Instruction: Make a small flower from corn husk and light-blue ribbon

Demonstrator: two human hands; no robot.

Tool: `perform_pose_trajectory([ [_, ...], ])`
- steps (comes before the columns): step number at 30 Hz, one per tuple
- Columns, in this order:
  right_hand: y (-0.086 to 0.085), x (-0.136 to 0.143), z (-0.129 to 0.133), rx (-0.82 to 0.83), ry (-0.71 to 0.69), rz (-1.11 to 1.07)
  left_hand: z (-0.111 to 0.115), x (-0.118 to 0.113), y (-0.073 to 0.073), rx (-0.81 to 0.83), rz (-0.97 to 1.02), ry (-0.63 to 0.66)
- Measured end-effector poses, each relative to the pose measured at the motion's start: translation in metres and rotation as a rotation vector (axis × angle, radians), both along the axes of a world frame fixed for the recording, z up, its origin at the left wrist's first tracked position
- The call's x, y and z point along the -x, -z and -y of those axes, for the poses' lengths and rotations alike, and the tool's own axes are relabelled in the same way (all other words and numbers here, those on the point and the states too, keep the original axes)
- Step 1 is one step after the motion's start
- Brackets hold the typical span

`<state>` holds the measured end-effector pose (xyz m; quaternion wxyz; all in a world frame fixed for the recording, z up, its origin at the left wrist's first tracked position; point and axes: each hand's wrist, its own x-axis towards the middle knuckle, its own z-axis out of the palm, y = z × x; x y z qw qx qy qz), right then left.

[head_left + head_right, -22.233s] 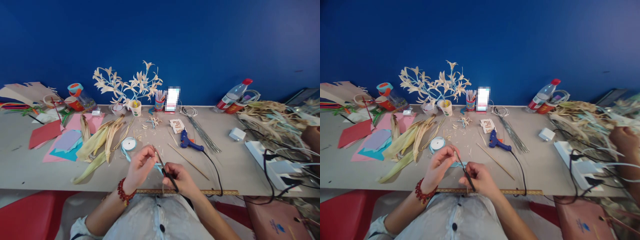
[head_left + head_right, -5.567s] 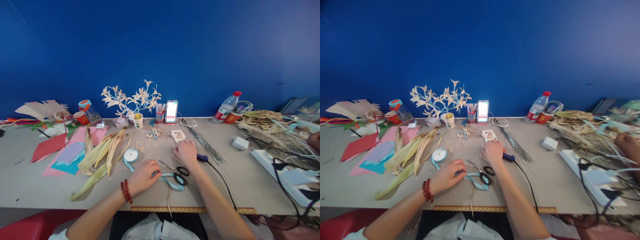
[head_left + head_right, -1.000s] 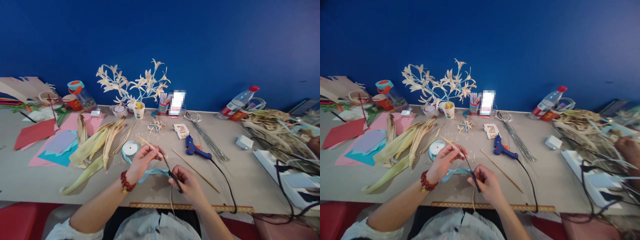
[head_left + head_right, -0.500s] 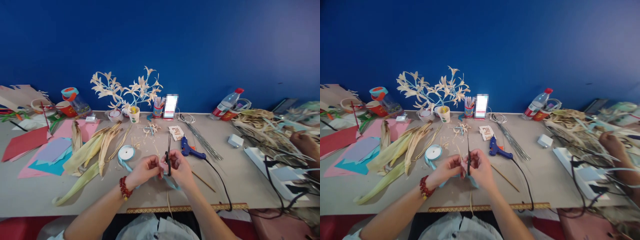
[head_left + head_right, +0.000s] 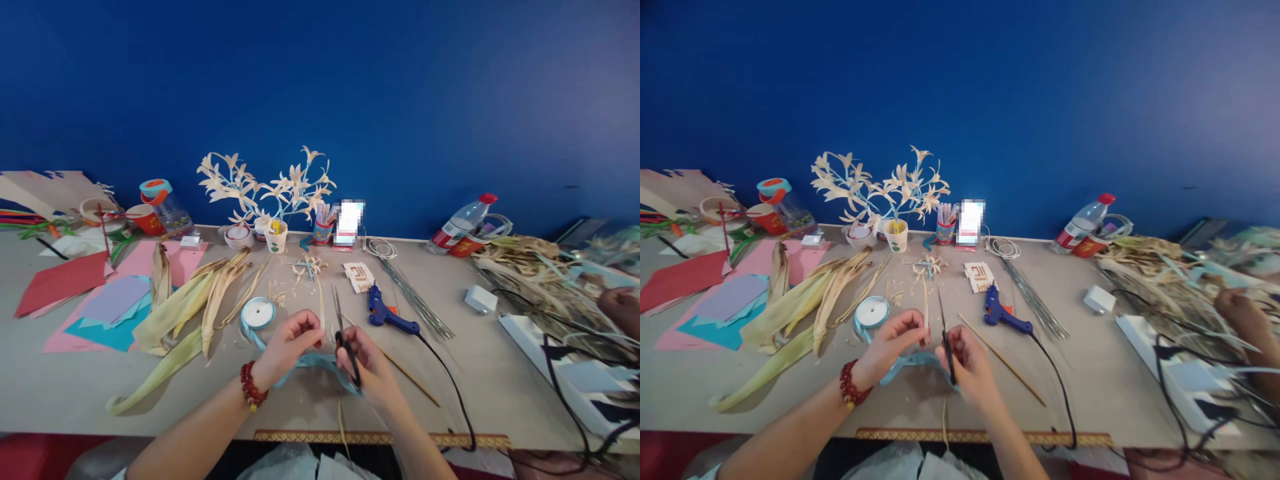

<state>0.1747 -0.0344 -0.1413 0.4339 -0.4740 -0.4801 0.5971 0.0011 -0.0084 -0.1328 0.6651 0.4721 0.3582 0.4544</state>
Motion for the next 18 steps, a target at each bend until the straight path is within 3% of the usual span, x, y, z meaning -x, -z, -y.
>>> perform_pose_trajectory([
  [6,0.010,-0.009,0.022,0.013,-0.170,0.128,0.000,0.002,-0.002,-0.019,0.002,0.000],
  [18,0.003,-0.002,0.020,0.117,-0.206,0.074,0.000,0.003,-0.007,-0.031,-0.048,0.013],
])
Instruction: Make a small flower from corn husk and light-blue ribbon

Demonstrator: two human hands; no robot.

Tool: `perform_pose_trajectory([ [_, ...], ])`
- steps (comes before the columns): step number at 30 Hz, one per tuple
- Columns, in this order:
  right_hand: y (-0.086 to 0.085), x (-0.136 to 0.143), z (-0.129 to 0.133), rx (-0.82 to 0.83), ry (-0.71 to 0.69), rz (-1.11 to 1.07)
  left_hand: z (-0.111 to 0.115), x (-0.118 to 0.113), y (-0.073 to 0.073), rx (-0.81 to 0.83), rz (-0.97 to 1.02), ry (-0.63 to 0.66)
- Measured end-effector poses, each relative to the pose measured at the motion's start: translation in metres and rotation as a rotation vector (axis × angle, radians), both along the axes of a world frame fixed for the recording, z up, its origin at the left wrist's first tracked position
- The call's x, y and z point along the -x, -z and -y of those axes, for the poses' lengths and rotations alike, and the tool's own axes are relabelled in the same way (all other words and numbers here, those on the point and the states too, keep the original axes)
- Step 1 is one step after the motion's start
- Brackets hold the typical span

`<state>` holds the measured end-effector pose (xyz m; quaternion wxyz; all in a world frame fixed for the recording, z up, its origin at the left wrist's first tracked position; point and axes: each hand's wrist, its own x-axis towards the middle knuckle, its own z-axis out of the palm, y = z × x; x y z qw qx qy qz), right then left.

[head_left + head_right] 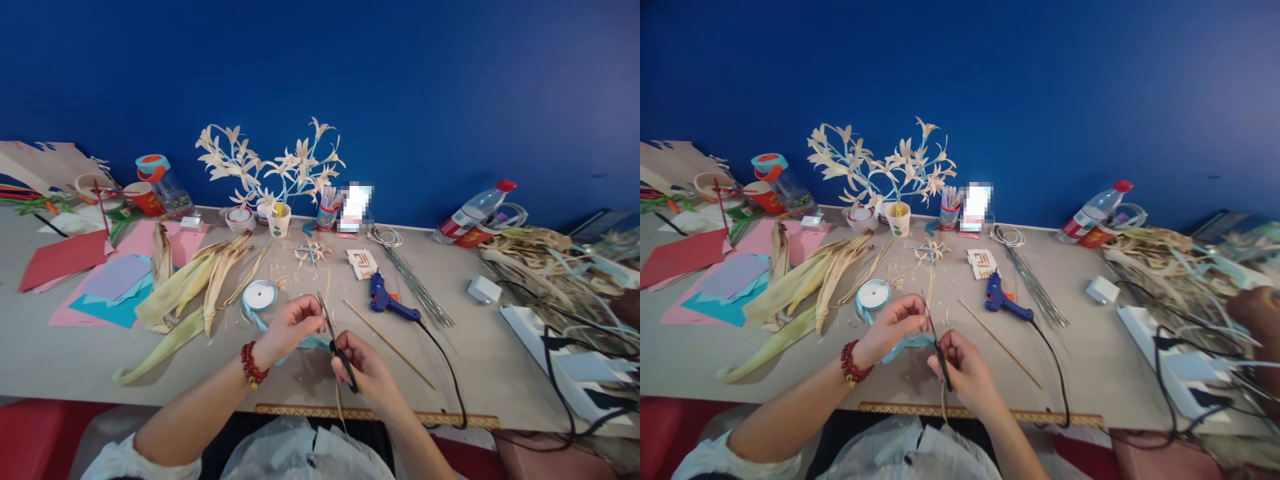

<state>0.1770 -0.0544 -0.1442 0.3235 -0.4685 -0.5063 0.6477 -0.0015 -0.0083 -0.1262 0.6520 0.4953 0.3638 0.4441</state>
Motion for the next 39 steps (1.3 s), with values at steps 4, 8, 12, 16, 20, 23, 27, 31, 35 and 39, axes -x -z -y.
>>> perform_pose_trajectory([
  [4,-0.005,0.003,0.000,0.018,0.011,0.000,0.000,0.000,0.000,0.016,0.006,0.006],
  [8,-0.007,0.003,0.000,0.032,0.013,-0.012,0.000,0.000,-0.001,0.005,0.015,0.012],
  [12,-0.002,0.001,0.000,0.024,0.012,-0.009,0.000,0.001,-0.002,0.007,0.021,0.023],
  [16,0.004,-0.004,0.000,0.013,0.001,-0.001,0.000,0.002,0.001,0.019,0.060,0.049],
  [20,0.003,-0.007,-0.001,0.014,-0.012,0.010,0.000,0.002,0.006,0.052,0.127,0.083],
  [23,0.001,-0.008,-0.001,0.011,-0.020,0.020,0.001,0.002,0.007,0.068,0.154,0.097],
  [27,0.003,-0.010,-0.002,0.009,-0.004,0.026,0.000,0.002,0.007,0.053,0.162,0.092],
  [31,0.003,-0.014,-0.005,0.009,0.055,0.025,0.000,0.003,0.008,0.050,0.168,0.123],
  [35,-0.007,-0.015,-0.013,-0.083,0.156,-0.012,0.001,0.001,0.011,0.080,0.133,0.213],
  [39,-0.016,-0.008,-0.025,-0.227,0.172,-0.048,0.001,-0.001,0.013,0.060,0.052,0.229],
])
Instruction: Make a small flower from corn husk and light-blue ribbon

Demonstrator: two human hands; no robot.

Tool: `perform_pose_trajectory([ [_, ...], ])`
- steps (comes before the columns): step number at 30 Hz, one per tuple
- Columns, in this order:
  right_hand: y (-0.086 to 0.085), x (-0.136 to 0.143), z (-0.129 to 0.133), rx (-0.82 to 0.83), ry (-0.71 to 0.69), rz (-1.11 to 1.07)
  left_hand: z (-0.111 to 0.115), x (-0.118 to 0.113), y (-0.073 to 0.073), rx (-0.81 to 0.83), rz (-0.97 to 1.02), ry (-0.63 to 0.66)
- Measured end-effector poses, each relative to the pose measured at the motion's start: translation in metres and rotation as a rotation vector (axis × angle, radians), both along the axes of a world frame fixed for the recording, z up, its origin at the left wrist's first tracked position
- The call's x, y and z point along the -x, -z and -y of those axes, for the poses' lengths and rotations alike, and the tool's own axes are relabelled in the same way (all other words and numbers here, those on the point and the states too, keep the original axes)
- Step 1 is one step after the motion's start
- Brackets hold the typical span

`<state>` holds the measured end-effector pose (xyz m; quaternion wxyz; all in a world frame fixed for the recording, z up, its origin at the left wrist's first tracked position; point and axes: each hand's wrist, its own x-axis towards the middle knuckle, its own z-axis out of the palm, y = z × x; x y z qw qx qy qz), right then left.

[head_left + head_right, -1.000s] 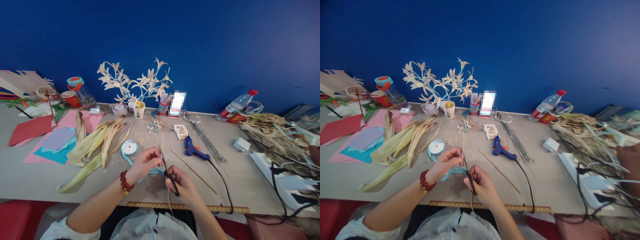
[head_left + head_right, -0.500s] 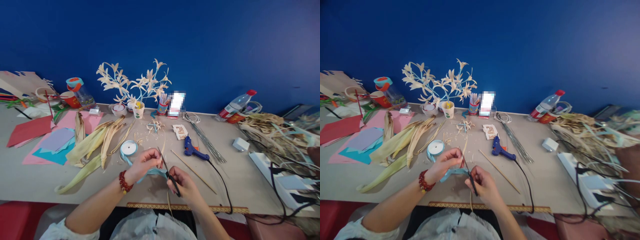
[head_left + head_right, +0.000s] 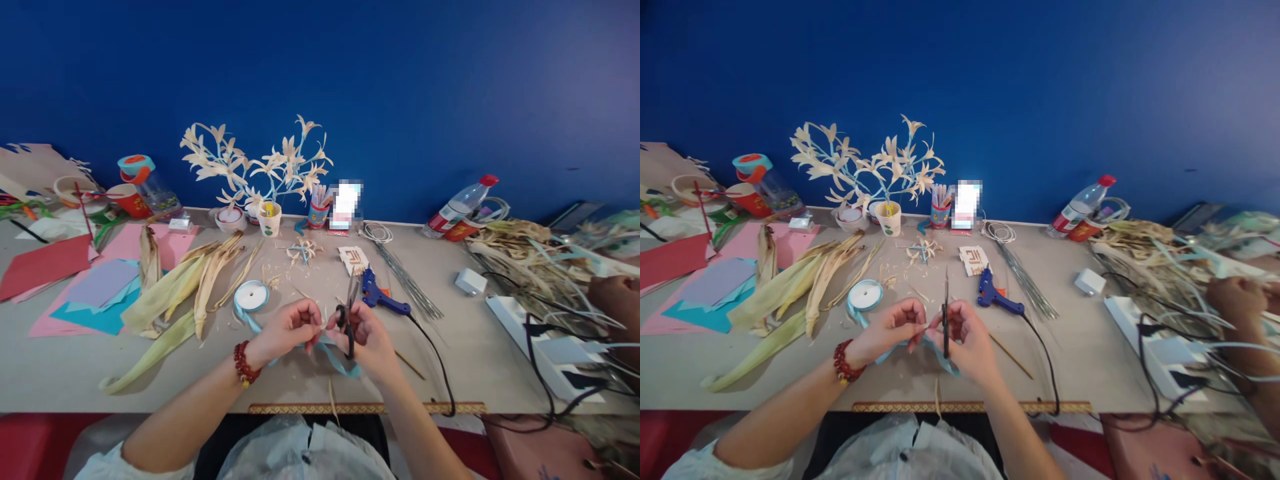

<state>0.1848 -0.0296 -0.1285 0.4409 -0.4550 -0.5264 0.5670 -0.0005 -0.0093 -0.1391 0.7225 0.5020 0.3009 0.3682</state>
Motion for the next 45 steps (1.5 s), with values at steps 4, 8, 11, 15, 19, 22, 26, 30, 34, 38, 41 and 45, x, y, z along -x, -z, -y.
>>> perform_pose_trajectory([
  [4,0.001,0.007,-0.006,-0.033,0.025,0.052,-0.001,-0.001,-0.002,-0.017,-0.062,-0.033],
  [8,0.006,0.011,-0.004,-0.008,0.088,-0.038,-0.002,-0.003,-0.004,-0.006,-0.031,-0.095],
  [11,0.005,0.016,-0.002,-0.004,0.169,-0.132,-0.001,-0.003,-0.004,0.004,0.011,-0.098],
  [15,0.001,0.021,0.000,0.000,0.187,-0.197,0.000,-0.003,-0.002,-0.001,0.033,-0.108],
  [19,0.001,0.010,0.005,0.071,0.060,-0.117,-0.001,-0.001,-0.006,-0.002,0.036,-0.195],
  [22,0.005,-0.005,0.011,0.159,-0.143,0.008,-0.002,-0.001,-0.011,-0.014,0.034,-0.245],
  [26,0.007,-0.018,0.019,0.174,-0.247,0.162,-0.001,-0.001,-0.015,-0.033,0.027,-0.272],
  [30,0.007,-0.019,0.020,0.145,-0.283,0.215,-0.001,0.000,-0.015,-0.029,0.051,-0.260],
  [34,0.011,-0.018,0.017,0.118,-0.282,0.253,-0.002,0.001,-0.015,-0.032,0.062,-0.240],
  [38,0.014,-0.018,0.016,0.144,-0.275,0.230,-0.002,0.002,-0.015,-0.028,0.070,-0.217],
  [41,0.014,-0.018,0.016,0.157,-0.267,0.223,-0.003,0.003,-0.015,-0.027,0.064,-0.219],
  [45,0.013,-0.017,0.015,0.163,-0.262,0.214,-0.003,0.003,-0.015,-0.027,0.070,-0.228],
])
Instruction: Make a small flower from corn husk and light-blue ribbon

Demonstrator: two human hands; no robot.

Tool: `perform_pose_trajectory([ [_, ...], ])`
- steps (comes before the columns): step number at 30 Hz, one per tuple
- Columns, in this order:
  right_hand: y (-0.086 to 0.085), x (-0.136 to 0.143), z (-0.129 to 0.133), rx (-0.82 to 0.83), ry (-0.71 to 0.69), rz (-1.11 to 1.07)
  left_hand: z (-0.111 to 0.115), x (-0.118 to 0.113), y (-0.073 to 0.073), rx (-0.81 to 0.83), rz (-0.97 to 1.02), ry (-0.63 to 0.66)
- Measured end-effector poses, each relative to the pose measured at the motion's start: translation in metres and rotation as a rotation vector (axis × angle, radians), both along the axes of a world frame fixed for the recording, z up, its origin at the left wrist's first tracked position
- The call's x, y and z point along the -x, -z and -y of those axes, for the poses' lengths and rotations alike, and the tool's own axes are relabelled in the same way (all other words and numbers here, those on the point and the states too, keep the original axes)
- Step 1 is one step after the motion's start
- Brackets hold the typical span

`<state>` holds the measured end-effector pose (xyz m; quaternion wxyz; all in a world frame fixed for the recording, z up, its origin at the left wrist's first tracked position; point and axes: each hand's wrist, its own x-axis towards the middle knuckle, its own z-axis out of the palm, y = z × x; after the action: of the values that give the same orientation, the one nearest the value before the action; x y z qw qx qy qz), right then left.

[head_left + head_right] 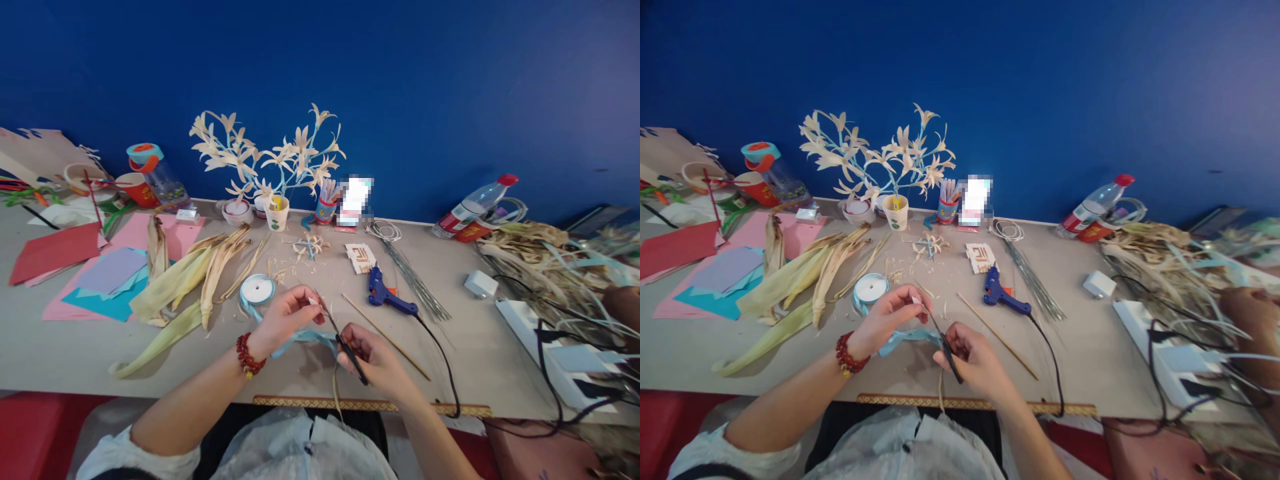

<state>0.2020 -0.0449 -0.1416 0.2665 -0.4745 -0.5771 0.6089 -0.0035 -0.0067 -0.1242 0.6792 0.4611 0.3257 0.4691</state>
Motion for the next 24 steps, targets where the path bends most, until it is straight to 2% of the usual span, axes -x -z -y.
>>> perform_pose_trajectory([
  [14,0.0010,-0.0034,0.0006,0.027,0.030,-0.007,-0.0004,-0.0014,-0.0001,0.037,-0.030,-0.018],
  [24,0.0006,-0.0022,0.0016,0.065,0.076,-0.030,0.0004,-0.0023,0.0023,-0.006,-0.085,-0.026],
])
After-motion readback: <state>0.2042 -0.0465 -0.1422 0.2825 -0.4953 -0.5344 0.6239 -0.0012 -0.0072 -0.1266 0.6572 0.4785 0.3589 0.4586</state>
